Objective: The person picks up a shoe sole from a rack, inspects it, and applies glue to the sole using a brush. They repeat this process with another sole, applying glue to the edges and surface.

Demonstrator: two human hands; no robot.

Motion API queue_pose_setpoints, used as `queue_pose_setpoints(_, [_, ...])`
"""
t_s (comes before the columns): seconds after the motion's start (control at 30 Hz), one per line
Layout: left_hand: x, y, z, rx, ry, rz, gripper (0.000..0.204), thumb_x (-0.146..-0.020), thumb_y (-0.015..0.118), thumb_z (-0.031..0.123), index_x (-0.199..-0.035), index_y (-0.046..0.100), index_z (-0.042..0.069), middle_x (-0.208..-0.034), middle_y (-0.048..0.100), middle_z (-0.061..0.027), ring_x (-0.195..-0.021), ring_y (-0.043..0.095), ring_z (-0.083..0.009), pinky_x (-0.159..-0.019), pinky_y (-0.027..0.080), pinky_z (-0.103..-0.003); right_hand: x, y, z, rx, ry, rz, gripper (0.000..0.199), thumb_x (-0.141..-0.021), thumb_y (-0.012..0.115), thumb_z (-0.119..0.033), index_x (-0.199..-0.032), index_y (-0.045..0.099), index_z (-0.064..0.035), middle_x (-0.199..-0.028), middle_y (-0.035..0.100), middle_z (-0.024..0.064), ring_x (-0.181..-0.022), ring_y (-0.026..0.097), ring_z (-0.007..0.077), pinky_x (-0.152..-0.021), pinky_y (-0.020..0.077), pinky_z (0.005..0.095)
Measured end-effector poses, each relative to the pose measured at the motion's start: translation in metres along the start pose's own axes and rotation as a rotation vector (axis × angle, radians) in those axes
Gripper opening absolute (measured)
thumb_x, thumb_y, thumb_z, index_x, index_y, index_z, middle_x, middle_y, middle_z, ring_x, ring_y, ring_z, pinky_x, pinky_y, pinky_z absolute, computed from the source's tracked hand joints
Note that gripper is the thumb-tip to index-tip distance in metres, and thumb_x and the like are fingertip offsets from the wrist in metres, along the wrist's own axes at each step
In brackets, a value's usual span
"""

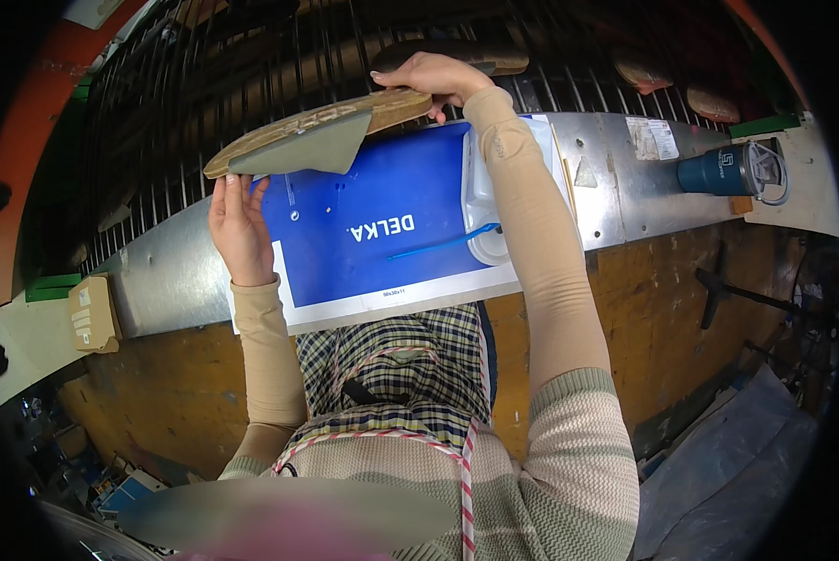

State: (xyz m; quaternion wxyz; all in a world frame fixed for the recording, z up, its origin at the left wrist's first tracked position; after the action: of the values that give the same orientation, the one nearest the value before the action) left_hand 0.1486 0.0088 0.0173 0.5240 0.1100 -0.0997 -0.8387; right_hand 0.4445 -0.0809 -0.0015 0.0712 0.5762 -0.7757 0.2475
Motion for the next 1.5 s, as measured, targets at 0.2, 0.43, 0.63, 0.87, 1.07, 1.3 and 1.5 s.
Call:
queue_pose_setpoints(0.2, [0.0, 0.001, 0.003, -0.003, -0.012, 0.033, 0.035, -0.104, 0.052, 0.021, -0.13, 0.056, -0.002, -0.12, 0.063, -0.0084, -0.113, 0.059, -0.0161, -0.092, 0.048, -0.032, 0.002, 0.0, -0.002, 0.021, 0.022, -0.023, 0.059, -0.091, 0.064, -0.051, -0.092, 0.07, 0.0079, -0.054, 0.06, 0.0099, -0.031, 0.053, 0.014, -0.026, 0.0388, 0.0224])
queue_pose_setpoints(0.43, [-0.012, 0.004, 0.011, -0.199, 0.156, 0.093, 0.028, -0.106, 0.049, 0.023, -0.112, 0.06, -0.001, -0.102, 0.065, -0.004, -0.093, 0.057, -0.009, -0.082, 0.046, -0.025, 0.002, 0.014, 0.001, -0.042, -0.03, -0.305, 0.059, -0.092, 0.064, -0.05, -0.098, 0.069, 0.0087, -0.061, 0.063, 0.0138, -0.035, 0.056, 0.0143, -0.031, 0.0473, 0.0228])
queue_pose_setpoints(0.63, [-0.048, 0.028, 0.012, -0.258, 0.412, 0.138, 0.034, -0.109, 0.039, 0.029, -0.093, 0.053, 0.002, -0.083, 0.051, 0.0002, -0.079, 0.044, -0.0082, -0.075, 0.041, -0.025, 0.004, 0.027, 0.01, -0.129, 0.06, -0.603, 0.049, -0.102, 0.054, -0.034, -0.114, 0.057, 0.0132, -0.071, 0.068, 0.0177, -0.052, 0.07, 0.0261, -0.051, 0.0625, 0.0336])
queue_pose_setpoints(0.87, [-0.087, 0.051, 0.01, -0.082, 0.312, 0.035, 0.034, -0.108, 0.042, 0.032, -0.09, 0.053, 0.005, -0.08, 0.05, 0.0039, -0.076, 0.042, -0.0063, -0.073, 0.04, -0.023, 0.02, 0.034, 0.0, -0.207, -0.065, -0.811, 0.041, -0.102, 0.053, -0.025, -0.118, 0.06, 0.0117, -0.092, 0.072, 0.0215, -0.076, 0.074, 0.0269, -0.059, 0.0633, 0.0345])
queue_pose_setpoints(1.07, [-0.089, 0.061, 0.024, -0.179, 0.343, -0.06, 0.032, -0.106, 0.049, 0.031, -0.096, 0.062, 0.004, -0.079, 0.056, 0.0035, -0.075, 0.046, -0.0056, -0.07, 0.042, -0.023, 0.023, 0.035, -0.015, -0.151, -0.151, -0.831, 0.037, -0.098, 0.054, -0.017, -0.126, 0.06, 0.0067, -0.11, 0.07, 0.0224, -0.092, 0.073, 0.0268, -0.067, 0.0625, 0.0334])
queue_pose_setpoints(1.3, [-0.077, 0.071, 0.031, -0.194, 0.359, -0.169, 0.031, -0.105, 0.051, 0.031, -0.098, 0.063, 0.004, -0.079, 0.056, 0.0039, -0.075, 0.048, -0.0048, -0.068, 0.042, -0.022, 0.021, 0.035, -0.017, -0.104, -0.131, -0.76, 0.038, -0.097, 0.058, -0.018, -0.126, 0.061, 0.006, -0.113, 0.069, 0.0221, -0.095, 0.072, 0.024, -0.068, 0.0625, 0.0316])
queue_pose_setpoints(1.5, [-0.072, 0.074, 0.036, -0.199, 0.352, -0.209, 0.032, -0.105, 0.051, 0.032, -0.098, 0.063, 0.003, -0.08, 0.056, 0.0038, -0.074, 0.048, -0.0047, -0.067, 0.042, -0.022, 0.018, 0.034, -0.014, -0.069, -0.114, -0.692, 0.038, -0.096, 0.06, -0.02, -0.126, 0.061, 0.0048, -0.112, 0.07, 0.0209, -0.094, 0.072, 0.0217, -0.068, 0.0628, 0.0307])
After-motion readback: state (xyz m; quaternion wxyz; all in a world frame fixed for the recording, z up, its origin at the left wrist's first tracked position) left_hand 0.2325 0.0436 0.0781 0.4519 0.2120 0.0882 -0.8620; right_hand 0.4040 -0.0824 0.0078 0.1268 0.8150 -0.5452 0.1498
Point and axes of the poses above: each hand's wrist, its own x-axis away from the middle knuckle, its own y-axis out of the palm, z = x × y, the point moved 5 cm from there along -x, towards the middle knuckle
